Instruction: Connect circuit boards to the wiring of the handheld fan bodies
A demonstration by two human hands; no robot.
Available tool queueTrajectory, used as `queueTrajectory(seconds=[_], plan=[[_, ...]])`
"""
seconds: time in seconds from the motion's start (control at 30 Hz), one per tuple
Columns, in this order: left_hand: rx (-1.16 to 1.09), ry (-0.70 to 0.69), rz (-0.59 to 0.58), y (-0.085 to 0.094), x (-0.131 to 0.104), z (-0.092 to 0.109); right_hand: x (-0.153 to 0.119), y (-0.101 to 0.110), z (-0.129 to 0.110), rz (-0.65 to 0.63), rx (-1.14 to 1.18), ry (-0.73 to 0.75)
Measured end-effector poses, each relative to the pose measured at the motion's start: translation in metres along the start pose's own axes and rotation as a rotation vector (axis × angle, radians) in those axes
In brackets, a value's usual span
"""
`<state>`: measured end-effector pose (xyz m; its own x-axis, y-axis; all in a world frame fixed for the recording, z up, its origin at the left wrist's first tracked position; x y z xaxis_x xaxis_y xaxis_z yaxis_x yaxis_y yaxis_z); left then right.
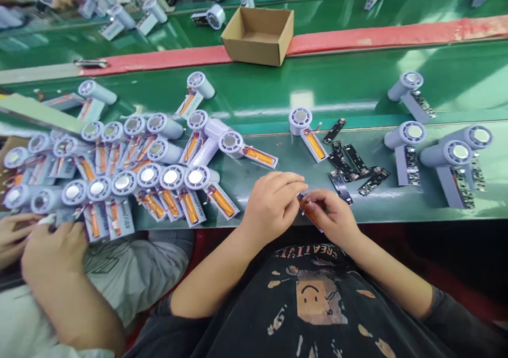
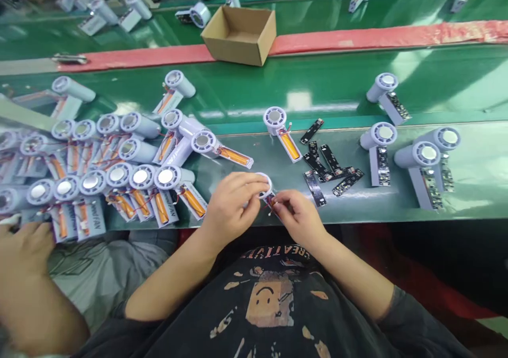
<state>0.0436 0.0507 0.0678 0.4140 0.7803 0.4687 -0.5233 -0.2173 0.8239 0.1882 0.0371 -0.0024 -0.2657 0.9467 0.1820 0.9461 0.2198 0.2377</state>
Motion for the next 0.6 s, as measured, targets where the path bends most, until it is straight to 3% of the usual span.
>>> queueTrajectory(seconds=[0.07, 0.17, 0.23, 0.33, 0.43, 0.47, 0.53, 0.6], plan=[[-0.022, -0.04, -0.097, -0.012, 0.028, 0.002, -0.004, -0.005, -0.005, -0.039, -0.138, 0.092], [0.132, -0.284, -0.458, -0.056, 0.066, 0.022, -0.005, -0.012, -0.009, -0.062, -0.237, 0.161], [0.257, -0.467, -0.639, -0.087, 0.08, 0.037, -0.005, -0.013, -0.009, -0.062, -0.251, 0.189], [0.39, -0.593, -0.718, -0.112, 0.087, 0.047, -0.005, -0.014, -0.01, -0.074, -0.241, 0.254], [0.361, -0.585, -0.699, -0.098, 0.087, 0.039, -0.005, -0.011, -0.009, -0.086, -0.2, 0.31], [0.326, -0.524, -0.685, -0.084, 0.086, 0.032, -0.005, -0.01, -0.009, -0.089, -0.186, 0.321], [0.222, -0.265, -0.64, -0.046, 0.08, 0.01, -0.002, -0.007, -0.006, -0.102, -0.144, 0.31], [0.014, -0.056, -0.522, -0.003, 0.061, -0.008, 0.003, -0.005, -0.003, -0.124, -0.072, 0.255]])
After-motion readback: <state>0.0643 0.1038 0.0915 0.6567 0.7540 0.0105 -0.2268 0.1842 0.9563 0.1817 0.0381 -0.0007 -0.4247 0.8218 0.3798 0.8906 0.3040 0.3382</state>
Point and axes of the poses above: each hand's wrist, its own x-axis towards the middle knuckle, its own y-axis out of the back of the hand, z = x × y, the point moved 5 cm from there along x, towards the middle knuckle, and after that the axes turned 9 degrees about x, right-handed, at the moved point
